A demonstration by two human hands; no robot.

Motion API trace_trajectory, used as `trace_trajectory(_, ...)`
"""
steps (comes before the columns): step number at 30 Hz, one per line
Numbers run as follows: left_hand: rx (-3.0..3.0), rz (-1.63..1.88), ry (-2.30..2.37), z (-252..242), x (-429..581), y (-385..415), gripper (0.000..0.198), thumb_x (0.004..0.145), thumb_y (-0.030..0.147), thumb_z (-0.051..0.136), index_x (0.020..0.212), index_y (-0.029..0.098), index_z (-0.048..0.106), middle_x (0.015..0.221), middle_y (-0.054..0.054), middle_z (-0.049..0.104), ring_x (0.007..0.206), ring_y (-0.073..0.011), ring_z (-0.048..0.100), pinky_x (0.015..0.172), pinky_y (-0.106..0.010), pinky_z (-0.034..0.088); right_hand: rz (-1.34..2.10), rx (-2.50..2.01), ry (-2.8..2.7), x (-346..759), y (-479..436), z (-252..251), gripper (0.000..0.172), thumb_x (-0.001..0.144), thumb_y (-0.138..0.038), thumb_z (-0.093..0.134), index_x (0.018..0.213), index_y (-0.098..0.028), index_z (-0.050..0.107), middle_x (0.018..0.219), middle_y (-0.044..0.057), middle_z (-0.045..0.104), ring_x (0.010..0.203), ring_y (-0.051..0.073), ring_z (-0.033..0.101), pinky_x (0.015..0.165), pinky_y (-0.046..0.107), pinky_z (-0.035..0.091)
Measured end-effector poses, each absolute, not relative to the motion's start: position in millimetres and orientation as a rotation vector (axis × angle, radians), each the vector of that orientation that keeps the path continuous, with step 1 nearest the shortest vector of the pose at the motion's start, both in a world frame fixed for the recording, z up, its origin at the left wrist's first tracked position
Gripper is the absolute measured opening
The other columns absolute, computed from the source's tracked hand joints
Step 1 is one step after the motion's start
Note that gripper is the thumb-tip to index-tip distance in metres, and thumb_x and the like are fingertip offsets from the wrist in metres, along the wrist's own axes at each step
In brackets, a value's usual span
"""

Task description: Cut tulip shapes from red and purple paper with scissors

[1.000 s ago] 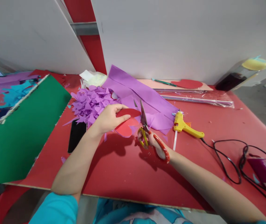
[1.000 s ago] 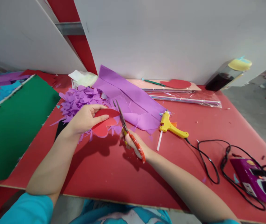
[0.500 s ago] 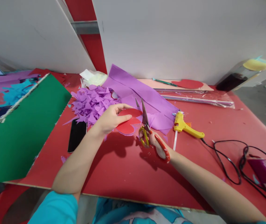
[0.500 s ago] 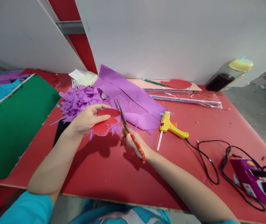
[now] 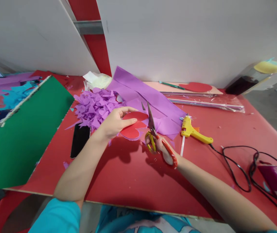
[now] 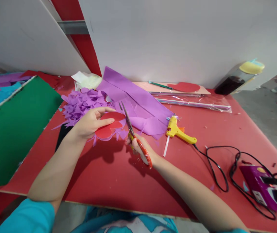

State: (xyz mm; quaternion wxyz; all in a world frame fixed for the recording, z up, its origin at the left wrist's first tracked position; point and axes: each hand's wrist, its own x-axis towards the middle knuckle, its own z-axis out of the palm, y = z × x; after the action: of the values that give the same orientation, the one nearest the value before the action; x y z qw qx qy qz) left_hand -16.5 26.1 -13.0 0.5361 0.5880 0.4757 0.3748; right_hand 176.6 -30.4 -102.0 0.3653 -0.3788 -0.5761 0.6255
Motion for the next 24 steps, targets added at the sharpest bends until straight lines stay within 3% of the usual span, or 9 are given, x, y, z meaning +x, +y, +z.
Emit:
trace_trajectory(11, 1.469, 0.849, 1.151, -11, -20, 28, 0.029, 0.069, 0.021, 0.068, 0.097, 0.014, 0.061, 0.093, -0.005, 0.067, 0.083, -0.0165, 0.063, 0.075, -0.029, 0.050, 1.645, -0.982, -1.502, 177, -31, -95, 0.056, 0.078, -0.076, 0.032, 0.073, -0.021, 0.039, 0.062, -0.004, 0.033, 0.045, 0.008, 0.027, 0.042, 0.026, 0.024)
trace_trajectory(18, 1.576, 0.797, 1.142, -12, -27, 32, 0.027, 0.070, 0.021, 0.067, 0.097, 0.016, 0.064, 0.091, -0.004, 0.068, 0.079, -0.0160, 0.064, 0.070, -0.027, 0.052, 1.656, -0.950, -1.541, 179, -29, -101, 0.058, 0.077, -0.078, 0.031, 0.069, -0.021, 0.037, 0.062, -0.004, 0.033, 0.044, 0.008, 0.030, 0.039, 0.025, 0.025)
trace_trajectory(24, 1.673, 0.777, 1.124, -11, -33, 33, 0.026, 0.073, 0.023, 0.065, 0.098, 0.017, 0.065, 0.097, -0.005, 0.068, 0.089, -0.0196, 0.064, 0.074, -0.030, 0.052, 1.641, -0.995, -1.583, 182, -28, -97, 0.057, 0.076, -0.078, 0.032, 0.065, -0.022, 0.035, 0.059, -0.003, 0.036, 0.043, 0.009, 0.031, 0.039, 0.026, 0.027)
